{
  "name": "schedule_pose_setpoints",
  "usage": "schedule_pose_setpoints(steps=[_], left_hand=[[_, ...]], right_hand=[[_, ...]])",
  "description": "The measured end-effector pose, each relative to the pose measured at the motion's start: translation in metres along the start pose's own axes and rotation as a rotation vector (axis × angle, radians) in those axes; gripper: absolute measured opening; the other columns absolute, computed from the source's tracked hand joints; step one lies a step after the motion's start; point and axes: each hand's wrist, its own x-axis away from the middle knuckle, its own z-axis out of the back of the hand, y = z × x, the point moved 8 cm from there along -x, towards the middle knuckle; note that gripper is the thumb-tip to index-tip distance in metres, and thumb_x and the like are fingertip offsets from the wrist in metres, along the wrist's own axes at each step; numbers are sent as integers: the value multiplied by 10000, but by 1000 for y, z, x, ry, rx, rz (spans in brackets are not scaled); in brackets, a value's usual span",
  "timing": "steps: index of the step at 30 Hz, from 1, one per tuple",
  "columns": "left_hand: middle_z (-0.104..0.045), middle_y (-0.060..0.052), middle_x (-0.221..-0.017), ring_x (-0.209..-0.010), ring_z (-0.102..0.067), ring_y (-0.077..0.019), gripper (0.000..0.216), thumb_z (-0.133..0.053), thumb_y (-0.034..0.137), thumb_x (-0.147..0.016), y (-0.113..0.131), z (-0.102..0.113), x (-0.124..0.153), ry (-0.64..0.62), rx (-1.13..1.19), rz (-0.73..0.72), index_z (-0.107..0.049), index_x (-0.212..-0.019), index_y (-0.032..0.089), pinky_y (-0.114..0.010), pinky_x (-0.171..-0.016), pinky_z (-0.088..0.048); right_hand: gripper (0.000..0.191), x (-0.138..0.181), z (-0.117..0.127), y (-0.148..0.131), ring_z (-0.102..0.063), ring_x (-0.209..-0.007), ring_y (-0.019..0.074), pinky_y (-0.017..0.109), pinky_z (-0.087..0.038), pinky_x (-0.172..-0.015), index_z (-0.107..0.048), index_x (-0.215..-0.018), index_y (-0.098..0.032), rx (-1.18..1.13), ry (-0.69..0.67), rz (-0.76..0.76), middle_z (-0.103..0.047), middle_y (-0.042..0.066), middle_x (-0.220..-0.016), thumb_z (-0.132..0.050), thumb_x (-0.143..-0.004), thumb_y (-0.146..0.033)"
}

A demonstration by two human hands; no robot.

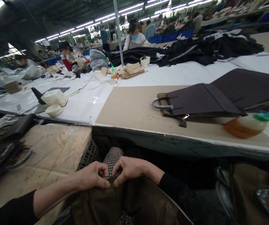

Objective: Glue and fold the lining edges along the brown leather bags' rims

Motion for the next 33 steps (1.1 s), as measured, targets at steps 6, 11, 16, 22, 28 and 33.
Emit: schedule_pose_setpoints(steps=[6, 11, 16, 22, 28, 33], left_hand=[[-505, 72, -584, -522, -387, -78, 252, -751, 255, -612, 0, 2, 2, -21, 25, -25, -524, -682, 172, -203, -481, -257], [-517, 62, -623, -553, -409, -87, 236, -732, 264, -655, 0, 4, 6, -28, 47, -69, -529, -726, 168, -204, -506, -288], [-525, 54, -679, -605, -429, -96, 218, -724, 280, -702, 6, 4, 6, -33, 34, -116, -566, -792, 159, -202, -537, -309], [-514, 62, -693, -597, -407, -94, 247, -686, 327, -788, 22, 2, 4, -41, -14, -154, -615, -971, 177, -199, -522, -287], [-534, 48, -704, -614, -412, -99, 190, -650, 323, -821, 22, 0, -2, -61, 1, -151, -600, -902, 158, -206, -565, -321], [-543, 43, -680, -565, -399, -91, 204, -642, 323, -805, 15, -5, -12, -91, 60, -95, -578, -885, 147, -203, -516, -293]], right_hand=[[350, 10, 0, -13, -442, -570, 91, 189, -344, -517, -780, -915, -138, -70, -26, 17, -575, -37, -641, -683, -821, -461], [355, 20, 0, -13, -479, -614, 104, 194, -385, -568, -771, -994, -127, -119, -14, 28, -617, -16, -706, -640, -860, -429], [371, 24, 3, -5, -568, -700, 140, 215, -434, -649, -754, -1092, -168, -125, 41, 4, -693, 0, -823, -688, -817, -409], [335, 23, 11, -3, -571, -728, 145, 200, -414, -607, -734, -1057, -201, 30, 151, -25, -680, -19, -836, -757, -751, -334], [233, 33, 28, -15, -605, -766, 146, 207, -443, -648, -657, -1000, -204, 249, 394, 126, -673, -12, -883, -746, -799, -281], [76, 37, 34, -23, -616, -838, 163, 241, -452, -747, -683, -871, -201, 384, 417, 205, -674, 11, -924, -729, -821, -235]])
